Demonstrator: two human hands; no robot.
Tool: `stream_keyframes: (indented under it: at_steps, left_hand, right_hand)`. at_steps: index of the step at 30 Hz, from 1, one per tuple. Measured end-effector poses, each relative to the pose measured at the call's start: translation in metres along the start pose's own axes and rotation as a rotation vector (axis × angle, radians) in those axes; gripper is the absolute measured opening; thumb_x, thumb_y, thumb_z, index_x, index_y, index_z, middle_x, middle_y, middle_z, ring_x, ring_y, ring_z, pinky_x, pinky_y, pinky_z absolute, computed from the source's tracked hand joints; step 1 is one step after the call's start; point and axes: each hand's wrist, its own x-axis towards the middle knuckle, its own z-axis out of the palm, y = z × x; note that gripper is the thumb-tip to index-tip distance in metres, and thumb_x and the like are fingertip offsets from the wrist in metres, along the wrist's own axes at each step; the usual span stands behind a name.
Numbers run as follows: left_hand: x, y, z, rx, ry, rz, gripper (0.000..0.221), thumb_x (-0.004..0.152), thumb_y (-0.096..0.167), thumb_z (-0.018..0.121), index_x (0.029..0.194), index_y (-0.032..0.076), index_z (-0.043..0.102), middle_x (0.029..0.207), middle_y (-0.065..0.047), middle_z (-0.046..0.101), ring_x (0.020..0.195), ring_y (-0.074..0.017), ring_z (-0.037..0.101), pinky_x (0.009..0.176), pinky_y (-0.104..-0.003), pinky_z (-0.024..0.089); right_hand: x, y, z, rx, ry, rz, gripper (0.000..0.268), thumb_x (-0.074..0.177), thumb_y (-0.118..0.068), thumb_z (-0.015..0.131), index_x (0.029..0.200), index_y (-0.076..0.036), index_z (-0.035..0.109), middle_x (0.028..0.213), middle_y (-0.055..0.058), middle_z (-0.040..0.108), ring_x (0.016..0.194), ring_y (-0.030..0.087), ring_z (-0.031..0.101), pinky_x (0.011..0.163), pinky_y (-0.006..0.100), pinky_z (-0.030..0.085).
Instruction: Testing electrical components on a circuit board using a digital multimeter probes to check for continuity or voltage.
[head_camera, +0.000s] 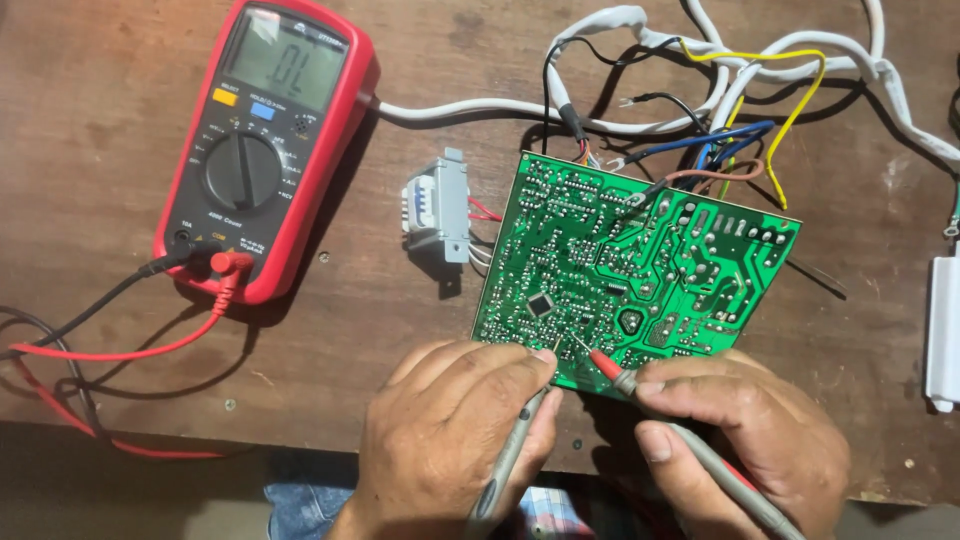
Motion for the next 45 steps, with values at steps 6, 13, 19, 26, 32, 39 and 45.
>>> stream_keyframes:
  at_steps: [6, 13, 19, 26, 32, 39, 45]
  left_hand:
    - [-0.001, -0.001, 0.002, 0.014, -0.005, 0.0, 0.012, 0.109, 0.013, 0.086, 0.119, 0.007, 0.082, 0.113, -0.006, 0.086, 0.095, -0.0262, 0.083, 0.086, -0.041, 0.062]
    - [-0.002, -0.002, 0.003, 0.049, -0.038, -0.016, 0.022, 0.11, 0.021, 0.091, 0.128, 0.01, 0.082, 0.115, -0.003, 0.084, 0.099, -0.0243, 0.082, 0.087, -0.04, 0.059]
    - [-0.001, -0.001, 0.003, 0.051, -0.049, -0.032, 0.024, 0.11, 0.021, 0.091, 0.129, 0.011, 0.081, 0.116, -0.001, 0.086, 0.097, -0.0239, 0.082, 0.085, -0.04, 0.057]
    - [0.0, 0.0, 0.004, 0.041, -0.04, -0.074, 0.024, 0.109, 0.022, 0.091, 0.129, 0.013, 0.082, 0.116, -0.001, 0.087, 0.096, -0.0237, 0.082, 0.085, -0.041, 0.058]
    - [-0.003, -0.001, 0.006, 0.062, -0.041, -0.07, 0.028, 0.108, 0.026, 0.094, 0.131, 0.014, 0.082, 0.117, 0.0, 0.086, 0.099, -0.0226, 0.082, 0.087, -0.04, 0.059]
    - [0.0, 0.001, 0.005, 0.051, -0.035, -0.07, 0.026, 0.108, 0.023, 0.095, 0.129, 0.013, 0.083, 0.118, 0.0, 0.087, 0.098, -0.0224, 0.083, 0.086, -0.04, 0.059]
    - [-0.001, 0.001, 0.007, 0.058, -0.028, -0.066, 0.029, 0.108, 0.022, 0.095, 0.132, 0.013, 0.082, 0.117, -0.001, 0.087, 0.098, -0.0228, 0.083, 0.085, -0.04, 0.06]
  right_hand:
    - [-0.006, 0.006, 0.004, -0.016, 0.039, 0.01, 0.018, 0.096, -0.017, 0.082, 0.112, -0.007, 0.081, 0.112, 0.009, 0.09, 0.097, 0.021, 0.093, 0.09, 0.03, 0.071]
    - [-0.008, 0.0, 0.004, 0.065, 0.067, 0.087, 0.021, 0.095, -0.014, 0.081, 0.113, -0.004, 0.081, 0.109, 0.013, 0.091, 0.094, 0.019, 0.093, 0.089, 0.025, 0.07]
    - [-0.01, 0.004, 0.005, 0.016, 0.05, 0.079, 0.023, 0.095, -0.015, 0.085, 0.117, -0.008, 0.081, 0.115, 0.01, 0.091, 0.102, 0.018, 0.093, 0.097, 0.027, 0.071]
    - [-0.005, 0.001, 0.005, 0.002, 0.058, 0.059, 0.02, 0.096, -0.013, 0.083, 0.113, -0.006, 0.08, 0.111, 0.012, 0.09, 0.099, 0.022, 0.093, 0.093, 0.031, 0.072]
    - [-0.007, 0.004, 0.003, 0.026, 0.046, 0.068, 0.021, 0.096, -0.013, 0.083, 0.116, -0.006, 0.08, 0.113, 0.012, 0.091, 0.1, 0.021, 0.094, 0.094, 0.029, 0.072]
    - [-0.008, 0.004, 0.003, 0.031, 0.05, 0.066, 0.021, 0.096, -0.011, 0.084, 0.116, -0.006, 0.081, 0.113, 0.012, 0.091, 0.101, 0.02, 0.094, 0.094, 0.028, 0.073]
    - [-0.006, 0.003, 0.002, -0.009, 0.042, 0.052, 0.021, 0.095, -0.012, 0.084, 0.115, -0.006, 0.081, 0.113, 0.012, 0.091, 0.101, 0.022, 0.094, 0.095, 0.031, 0.072]
